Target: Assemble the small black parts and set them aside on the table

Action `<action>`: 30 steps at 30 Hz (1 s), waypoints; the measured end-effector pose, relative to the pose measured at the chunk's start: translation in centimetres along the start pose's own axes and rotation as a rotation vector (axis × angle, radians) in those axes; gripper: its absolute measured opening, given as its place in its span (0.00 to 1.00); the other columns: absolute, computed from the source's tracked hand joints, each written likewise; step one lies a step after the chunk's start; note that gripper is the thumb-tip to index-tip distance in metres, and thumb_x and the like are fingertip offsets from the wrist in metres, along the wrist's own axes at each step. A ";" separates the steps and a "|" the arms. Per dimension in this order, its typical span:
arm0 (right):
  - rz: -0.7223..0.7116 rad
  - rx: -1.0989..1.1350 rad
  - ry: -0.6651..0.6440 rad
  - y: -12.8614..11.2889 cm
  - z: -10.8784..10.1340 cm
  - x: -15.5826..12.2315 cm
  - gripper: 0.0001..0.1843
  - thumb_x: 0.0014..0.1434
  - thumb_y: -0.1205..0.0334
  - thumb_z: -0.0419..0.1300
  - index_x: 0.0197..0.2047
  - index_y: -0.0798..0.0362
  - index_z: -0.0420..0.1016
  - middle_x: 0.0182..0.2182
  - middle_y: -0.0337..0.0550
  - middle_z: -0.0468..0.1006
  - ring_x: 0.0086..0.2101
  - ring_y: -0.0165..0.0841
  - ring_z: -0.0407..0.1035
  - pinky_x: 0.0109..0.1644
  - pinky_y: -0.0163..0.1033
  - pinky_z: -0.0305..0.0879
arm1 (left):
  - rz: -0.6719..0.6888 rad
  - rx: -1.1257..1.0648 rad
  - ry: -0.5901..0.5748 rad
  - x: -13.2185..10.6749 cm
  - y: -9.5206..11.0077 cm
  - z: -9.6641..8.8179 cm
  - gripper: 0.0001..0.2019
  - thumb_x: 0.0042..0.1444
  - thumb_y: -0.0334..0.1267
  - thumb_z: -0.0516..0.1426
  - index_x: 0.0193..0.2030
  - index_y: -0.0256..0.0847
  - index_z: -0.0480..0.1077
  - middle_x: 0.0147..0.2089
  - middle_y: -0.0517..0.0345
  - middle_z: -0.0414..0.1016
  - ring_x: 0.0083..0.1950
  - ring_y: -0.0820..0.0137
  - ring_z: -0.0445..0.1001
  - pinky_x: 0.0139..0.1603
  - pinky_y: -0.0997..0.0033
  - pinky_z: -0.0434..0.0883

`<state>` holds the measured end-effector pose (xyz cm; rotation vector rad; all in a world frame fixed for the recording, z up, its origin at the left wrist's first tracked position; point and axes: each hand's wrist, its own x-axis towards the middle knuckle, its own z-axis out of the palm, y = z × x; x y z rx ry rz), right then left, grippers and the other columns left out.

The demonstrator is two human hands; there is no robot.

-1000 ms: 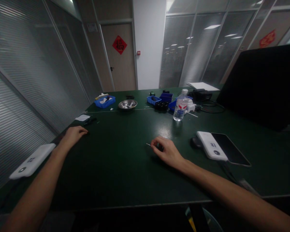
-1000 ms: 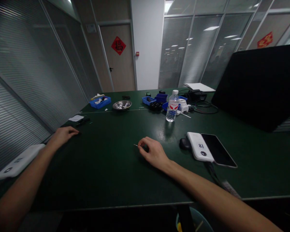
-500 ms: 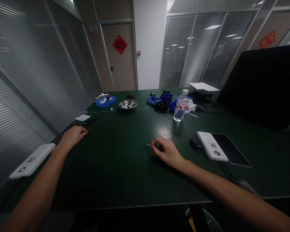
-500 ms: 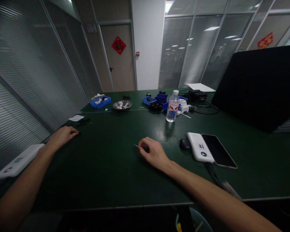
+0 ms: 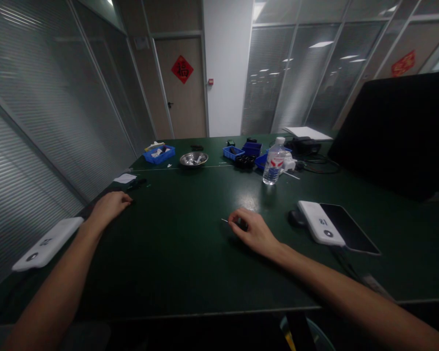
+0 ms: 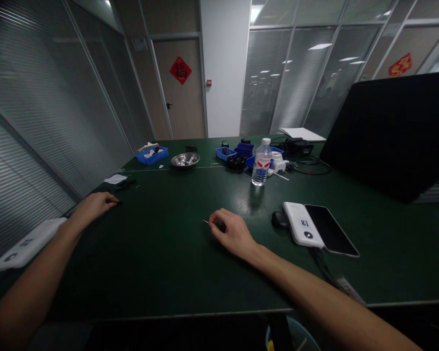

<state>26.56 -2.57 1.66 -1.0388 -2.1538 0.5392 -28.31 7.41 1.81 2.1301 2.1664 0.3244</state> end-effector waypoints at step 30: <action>-0.011 -0.045 -0.096 -0.2 0.6 0.1 0.04 0.66 0.64 0.59 0.42 0.51 0.76 0.36 0.40 0.75 0.33 0.31 0.68 0.38 0.36 0.62 | 0.866 -0.492 -0.093 -11.5 28.7 5.5 0.06 0.65 0.32 0.59 0.47 0.40 0.76 0.48 0.54 0.78 0.51 0.65 0.74 0.53 0.63 0.72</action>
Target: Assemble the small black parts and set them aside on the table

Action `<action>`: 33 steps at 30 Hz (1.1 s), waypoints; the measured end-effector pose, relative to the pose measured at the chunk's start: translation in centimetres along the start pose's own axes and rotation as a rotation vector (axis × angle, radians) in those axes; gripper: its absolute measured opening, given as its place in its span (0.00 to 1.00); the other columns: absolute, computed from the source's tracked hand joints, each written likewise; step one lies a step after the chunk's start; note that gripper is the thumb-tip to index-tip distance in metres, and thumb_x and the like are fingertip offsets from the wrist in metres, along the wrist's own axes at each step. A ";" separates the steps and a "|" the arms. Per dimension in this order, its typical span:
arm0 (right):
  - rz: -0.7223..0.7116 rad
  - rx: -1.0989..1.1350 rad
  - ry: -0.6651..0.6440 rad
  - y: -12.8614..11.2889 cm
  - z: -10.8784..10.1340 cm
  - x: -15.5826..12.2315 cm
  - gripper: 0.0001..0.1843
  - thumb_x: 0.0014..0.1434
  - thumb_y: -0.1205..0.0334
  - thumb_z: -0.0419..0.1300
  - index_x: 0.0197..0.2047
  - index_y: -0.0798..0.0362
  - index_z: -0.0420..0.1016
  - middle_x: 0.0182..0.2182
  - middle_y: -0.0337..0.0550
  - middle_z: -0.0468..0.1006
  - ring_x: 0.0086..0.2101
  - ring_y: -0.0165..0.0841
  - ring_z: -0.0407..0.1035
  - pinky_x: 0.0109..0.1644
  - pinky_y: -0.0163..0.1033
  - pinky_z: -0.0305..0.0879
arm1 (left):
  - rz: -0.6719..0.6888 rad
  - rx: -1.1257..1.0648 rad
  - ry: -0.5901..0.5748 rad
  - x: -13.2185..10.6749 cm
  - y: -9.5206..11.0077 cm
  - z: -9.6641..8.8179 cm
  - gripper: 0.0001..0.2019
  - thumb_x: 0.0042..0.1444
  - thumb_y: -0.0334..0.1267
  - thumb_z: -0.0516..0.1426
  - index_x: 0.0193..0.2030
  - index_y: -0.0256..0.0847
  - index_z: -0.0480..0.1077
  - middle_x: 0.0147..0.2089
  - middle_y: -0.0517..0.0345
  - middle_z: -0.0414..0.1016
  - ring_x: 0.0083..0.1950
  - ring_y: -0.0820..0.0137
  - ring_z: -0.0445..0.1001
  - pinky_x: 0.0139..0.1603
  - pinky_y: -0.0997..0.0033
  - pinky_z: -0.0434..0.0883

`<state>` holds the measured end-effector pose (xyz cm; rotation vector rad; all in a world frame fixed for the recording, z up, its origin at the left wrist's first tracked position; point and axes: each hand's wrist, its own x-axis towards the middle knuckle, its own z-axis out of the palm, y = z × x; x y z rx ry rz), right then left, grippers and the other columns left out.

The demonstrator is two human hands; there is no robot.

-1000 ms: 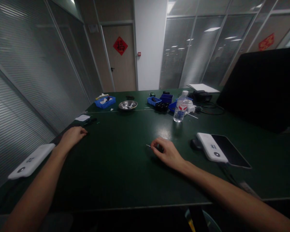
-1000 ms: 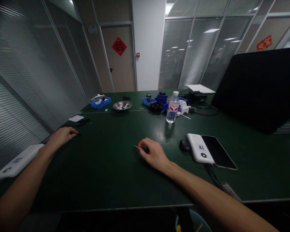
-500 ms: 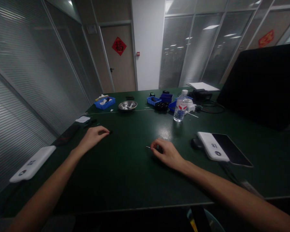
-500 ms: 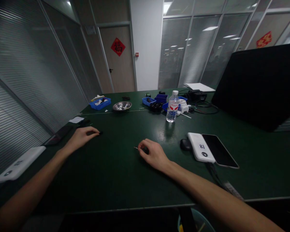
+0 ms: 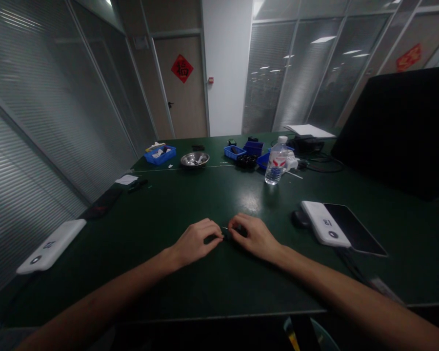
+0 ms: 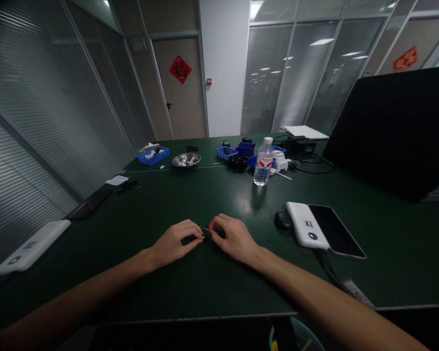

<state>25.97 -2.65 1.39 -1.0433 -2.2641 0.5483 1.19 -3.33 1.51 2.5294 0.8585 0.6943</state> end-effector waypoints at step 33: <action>-0.030 -0.034 -0.096 -0.2 -0.3 -0.2 0.07 0.64 0.65 0.59 0.45 0.50 0.76 0.40 0.41 0.75 0.34 0.31 0.69 0.39 0.36 0.63 | -0.131 -0.100 0.002 -0.2 -1.0 -0.6 0.12 0.67 0.37 0.59 0.56 0.44 0.75 0.51 0.53 0.78 0.52 0.65 0.76 0.54 0.62 0.73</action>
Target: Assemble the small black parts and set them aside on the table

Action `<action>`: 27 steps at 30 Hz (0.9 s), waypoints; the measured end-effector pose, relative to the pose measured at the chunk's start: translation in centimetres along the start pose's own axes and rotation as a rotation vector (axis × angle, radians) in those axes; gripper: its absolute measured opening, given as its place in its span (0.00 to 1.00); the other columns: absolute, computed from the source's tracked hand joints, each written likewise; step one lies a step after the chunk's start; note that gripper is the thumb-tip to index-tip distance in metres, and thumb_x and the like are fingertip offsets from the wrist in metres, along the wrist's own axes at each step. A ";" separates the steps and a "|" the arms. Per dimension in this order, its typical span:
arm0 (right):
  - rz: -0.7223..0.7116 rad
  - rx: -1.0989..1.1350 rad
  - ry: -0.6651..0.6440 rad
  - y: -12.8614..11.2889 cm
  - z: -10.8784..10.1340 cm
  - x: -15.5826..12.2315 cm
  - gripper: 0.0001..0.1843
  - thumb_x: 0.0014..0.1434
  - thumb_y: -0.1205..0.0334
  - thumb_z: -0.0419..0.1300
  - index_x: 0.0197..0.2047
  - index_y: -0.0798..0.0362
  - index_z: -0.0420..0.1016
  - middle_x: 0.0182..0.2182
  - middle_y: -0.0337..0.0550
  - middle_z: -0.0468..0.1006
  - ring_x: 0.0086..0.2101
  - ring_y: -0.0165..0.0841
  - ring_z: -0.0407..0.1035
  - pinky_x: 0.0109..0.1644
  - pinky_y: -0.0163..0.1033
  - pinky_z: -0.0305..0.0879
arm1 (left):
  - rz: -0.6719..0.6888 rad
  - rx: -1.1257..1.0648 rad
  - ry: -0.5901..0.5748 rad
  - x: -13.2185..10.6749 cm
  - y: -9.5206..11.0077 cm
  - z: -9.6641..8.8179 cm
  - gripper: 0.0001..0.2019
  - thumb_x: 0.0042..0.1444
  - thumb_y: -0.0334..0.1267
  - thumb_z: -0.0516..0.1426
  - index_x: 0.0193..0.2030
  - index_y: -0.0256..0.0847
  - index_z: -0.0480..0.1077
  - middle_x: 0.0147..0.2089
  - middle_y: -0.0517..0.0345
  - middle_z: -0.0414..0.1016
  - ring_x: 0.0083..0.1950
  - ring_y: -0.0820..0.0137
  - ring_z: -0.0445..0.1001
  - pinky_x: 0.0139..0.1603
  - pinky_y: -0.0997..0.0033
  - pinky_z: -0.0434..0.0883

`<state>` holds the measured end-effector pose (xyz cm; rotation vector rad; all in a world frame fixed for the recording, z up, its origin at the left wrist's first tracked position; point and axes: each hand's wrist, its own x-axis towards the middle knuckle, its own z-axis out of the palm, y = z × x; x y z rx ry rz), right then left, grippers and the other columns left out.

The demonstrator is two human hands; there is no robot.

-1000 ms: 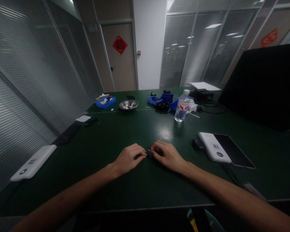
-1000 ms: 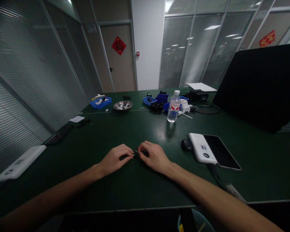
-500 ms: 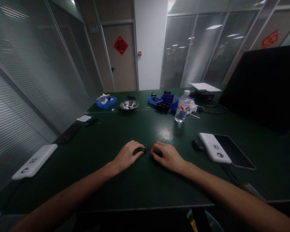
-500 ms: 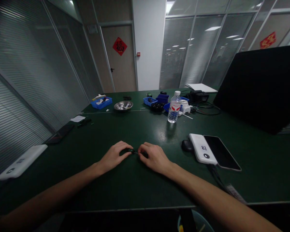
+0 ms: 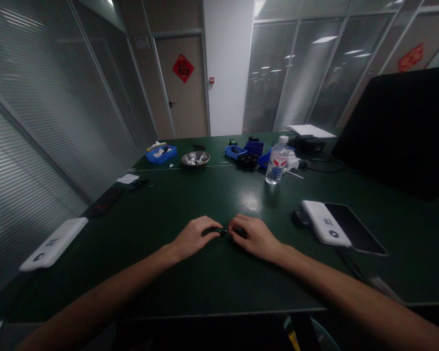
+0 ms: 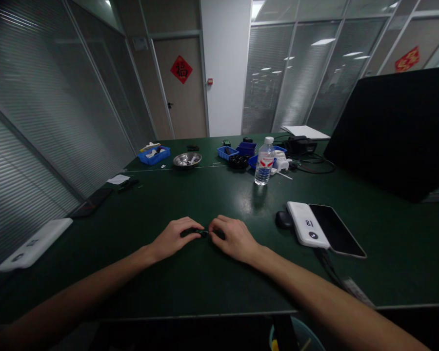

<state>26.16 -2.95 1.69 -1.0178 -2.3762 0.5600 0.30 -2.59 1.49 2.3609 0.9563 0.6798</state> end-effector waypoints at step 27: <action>-0.027 0.260 0.114 -0.6 0.8 -0.1 0.05 0.66 0.63 0.59 0.42 0.52 0.75 0.35 0.40 0.76 0.34 0.31 0.70 0.36 0.35 0.64 | 0.106 -0.221 0.173 -0.2 0.7 0.8 0.12 0.66 0.37 0.60 0.53 0.42 0.80 0.48 0.50 0.80 0.49 0.65 0.78 0.52 0.61 0.77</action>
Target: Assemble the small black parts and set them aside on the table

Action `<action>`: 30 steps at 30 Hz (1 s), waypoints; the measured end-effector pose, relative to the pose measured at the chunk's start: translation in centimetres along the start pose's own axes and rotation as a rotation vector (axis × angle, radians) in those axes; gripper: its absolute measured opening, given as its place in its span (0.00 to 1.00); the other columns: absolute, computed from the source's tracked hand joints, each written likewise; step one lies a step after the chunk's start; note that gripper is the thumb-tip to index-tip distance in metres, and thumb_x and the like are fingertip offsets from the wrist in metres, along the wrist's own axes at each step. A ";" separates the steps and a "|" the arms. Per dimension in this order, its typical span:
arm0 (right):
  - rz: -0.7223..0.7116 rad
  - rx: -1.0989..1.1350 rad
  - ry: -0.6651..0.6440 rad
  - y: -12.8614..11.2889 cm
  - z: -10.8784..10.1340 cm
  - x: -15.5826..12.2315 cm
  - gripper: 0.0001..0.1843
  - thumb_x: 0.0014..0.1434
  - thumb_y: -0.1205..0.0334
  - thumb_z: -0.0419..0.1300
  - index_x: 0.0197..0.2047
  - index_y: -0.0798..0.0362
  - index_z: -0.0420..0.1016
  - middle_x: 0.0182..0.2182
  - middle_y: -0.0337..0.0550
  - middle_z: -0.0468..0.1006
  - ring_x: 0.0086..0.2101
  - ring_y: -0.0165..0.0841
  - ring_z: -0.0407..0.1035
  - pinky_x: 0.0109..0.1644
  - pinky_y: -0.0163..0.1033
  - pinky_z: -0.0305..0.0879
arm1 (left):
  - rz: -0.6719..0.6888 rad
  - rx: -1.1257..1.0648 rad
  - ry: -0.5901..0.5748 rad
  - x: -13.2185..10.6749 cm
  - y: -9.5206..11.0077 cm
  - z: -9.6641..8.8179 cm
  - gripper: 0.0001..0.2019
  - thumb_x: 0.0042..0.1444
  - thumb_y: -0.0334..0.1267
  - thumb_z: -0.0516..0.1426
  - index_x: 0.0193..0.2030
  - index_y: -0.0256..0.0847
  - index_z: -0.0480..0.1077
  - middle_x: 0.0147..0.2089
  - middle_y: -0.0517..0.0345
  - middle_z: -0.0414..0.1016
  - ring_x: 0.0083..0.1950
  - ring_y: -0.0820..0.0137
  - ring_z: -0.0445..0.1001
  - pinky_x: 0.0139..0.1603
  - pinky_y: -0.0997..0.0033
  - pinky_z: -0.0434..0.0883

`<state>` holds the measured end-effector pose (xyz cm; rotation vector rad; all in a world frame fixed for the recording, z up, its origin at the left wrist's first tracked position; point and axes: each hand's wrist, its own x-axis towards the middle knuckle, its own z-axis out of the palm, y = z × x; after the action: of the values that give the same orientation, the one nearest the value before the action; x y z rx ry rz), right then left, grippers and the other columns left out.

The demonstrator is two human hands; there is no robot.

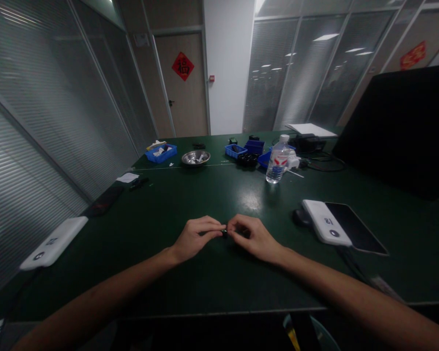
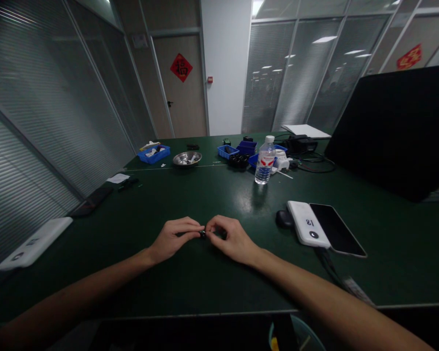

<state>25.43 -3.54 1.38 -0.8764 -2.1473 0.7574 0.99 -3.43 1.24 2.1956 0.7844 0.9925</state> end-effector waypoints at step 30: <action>-0.024 -0.572 -0.191 0.4 -1.0 0.4 0.04 0.65 0.64 0.59 0.43 0.51 0.74 0.39 0.43 0.74 0.30 0.31 0.67 0.32 0.36 0.55 | -0.137 0.288 -0.263 0.2 0.2 -0.4 0.29 0.65 0.37 0.59 0.72 0.48 0.59 0.49 0.53 0.74 0.50 0.63 0.70 0.54 0.60 0.69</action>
<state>26.11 -2.68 1.82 -1.0911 -2.5943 0.2091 0.82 -3.26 1.68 2.4121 0.9843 0.5349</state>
